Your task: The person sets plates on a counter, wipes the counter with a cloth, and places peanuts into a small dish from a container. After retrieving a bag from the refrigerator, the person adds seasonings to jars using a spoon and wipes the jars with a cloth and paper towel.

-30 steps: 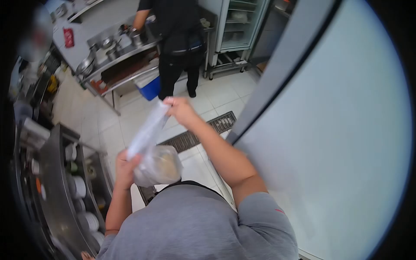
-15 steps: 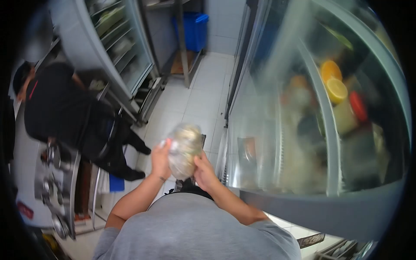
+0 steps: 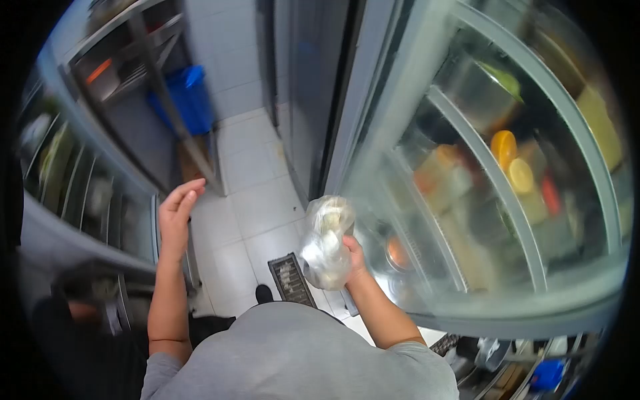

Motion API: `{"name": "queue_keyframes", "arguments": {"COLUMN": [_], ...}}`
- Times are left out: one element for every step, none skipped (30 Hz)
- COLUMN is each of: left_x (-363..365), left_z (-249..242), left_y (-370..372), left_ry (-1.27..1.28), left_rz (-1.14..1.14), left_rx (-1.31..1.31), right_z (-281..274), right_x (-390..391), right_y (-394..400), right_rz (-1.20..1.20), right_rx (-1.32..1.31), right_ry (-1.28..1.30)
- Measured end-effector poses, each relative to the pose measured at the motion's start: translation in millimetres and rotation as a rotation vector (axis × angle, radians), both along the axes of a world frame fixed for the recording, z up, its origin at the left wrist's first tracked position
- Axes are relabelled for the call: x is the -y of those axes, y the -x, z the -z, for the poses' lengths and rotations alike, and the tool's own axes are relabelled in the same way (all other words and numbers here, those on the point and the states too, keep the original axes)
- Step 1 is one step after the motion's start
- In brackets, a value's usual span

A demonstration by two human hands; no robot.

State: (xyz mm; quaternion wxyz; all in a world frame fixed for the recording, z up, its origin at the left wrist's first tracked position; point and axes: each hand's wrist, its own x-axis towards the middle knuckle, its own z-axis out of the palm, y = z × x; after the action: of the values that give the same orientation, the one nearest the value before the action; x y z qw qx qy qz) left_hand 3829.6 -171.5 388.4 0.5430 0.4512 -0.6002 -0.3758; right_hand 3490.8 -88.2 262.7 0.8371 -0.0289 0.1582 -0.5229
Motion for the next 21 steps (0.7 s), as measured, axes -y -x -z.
{"name": "queue_keyframes", "arguments": {"left_x": [31,63,91,116,143,173,206,234,261,280,294,308,325,336,346,359,357,355,352,350,360], "left_z": [-5,-13,-20,-27,-37,-53,-67,-79,-95,-111,-126,-139,-147,-159,-163,-161,-159,-155,-153,-152,-148], "left_y": [-5,2,7,8,16,39,69,99,129,163,191,210,221,229,235,234,231,227,224,217,205], "left_ry": [-0.023,0.006,0.038,0.052,0.06,0.084,0.153,0.216,0.279,0.344,0.347,0.344,0.375,0.41,0.444,0.426,0.45,0.468,0.487,0.543,0.558], "left_rz": [0.057,0.105,0.147,0.188,0.278,0.358,0.391,0.427,0.409,0.389,0.393,0.396,0.354,0.311,0.274,0.373,0.398,0.421,0.44,0.403,0.426], "left_rx": [-0.039,-0.053,-0.069,-0.083,-0.046,-0.009,0.002,0.016,0.013,0.013,-0.008,-0.035,0.02,0.078,0.148,0.206,0.166,0.123,0.073,0.061,0.017], "right_z": [-3,-8,-11,-9,-9,-11,-12,-9,-9,-10,-8,-1,8,12,17,23,14,8,6,3,0], "right_x": [2,8,12,12,9,11,17,18,23,25,25,28,31,39,45,50,56,60,60,62,68], "right_y": [-6,-8,-14,-23,-34,-36,-35,-36,-40,-38,-41,-41,-37,-35,-38,-42,-45,-49,-52,-51,-49], "right_rz": [0.087,0.168,0.244,0.281,0.322,0.354,0.383,0.445,0.471,0.493,0.517,0.529,0.576,0.622,0.673,0.671,0.665,0.658,0.672,0.684,0.696], "right_rx": [-0.054,-0.118,-0.182,-0.152,-0.144,-0.134,-0.121,-0.153,-0.15,-0.143,-0.144,-0.122,-0.186,-0.245,-0.289,-0.258,-0.235,-0.215,-0.244,-0.277,-0.307], "right_ry": [0.013,0.035,0.057,0.045,0.044,0.058,0.075,0.044,0.068,0.096,0.112,0.109,0.081,0.056,0.023,-0.007,-0.036,-0.068,-0.063,-0.055,-0.048]}}
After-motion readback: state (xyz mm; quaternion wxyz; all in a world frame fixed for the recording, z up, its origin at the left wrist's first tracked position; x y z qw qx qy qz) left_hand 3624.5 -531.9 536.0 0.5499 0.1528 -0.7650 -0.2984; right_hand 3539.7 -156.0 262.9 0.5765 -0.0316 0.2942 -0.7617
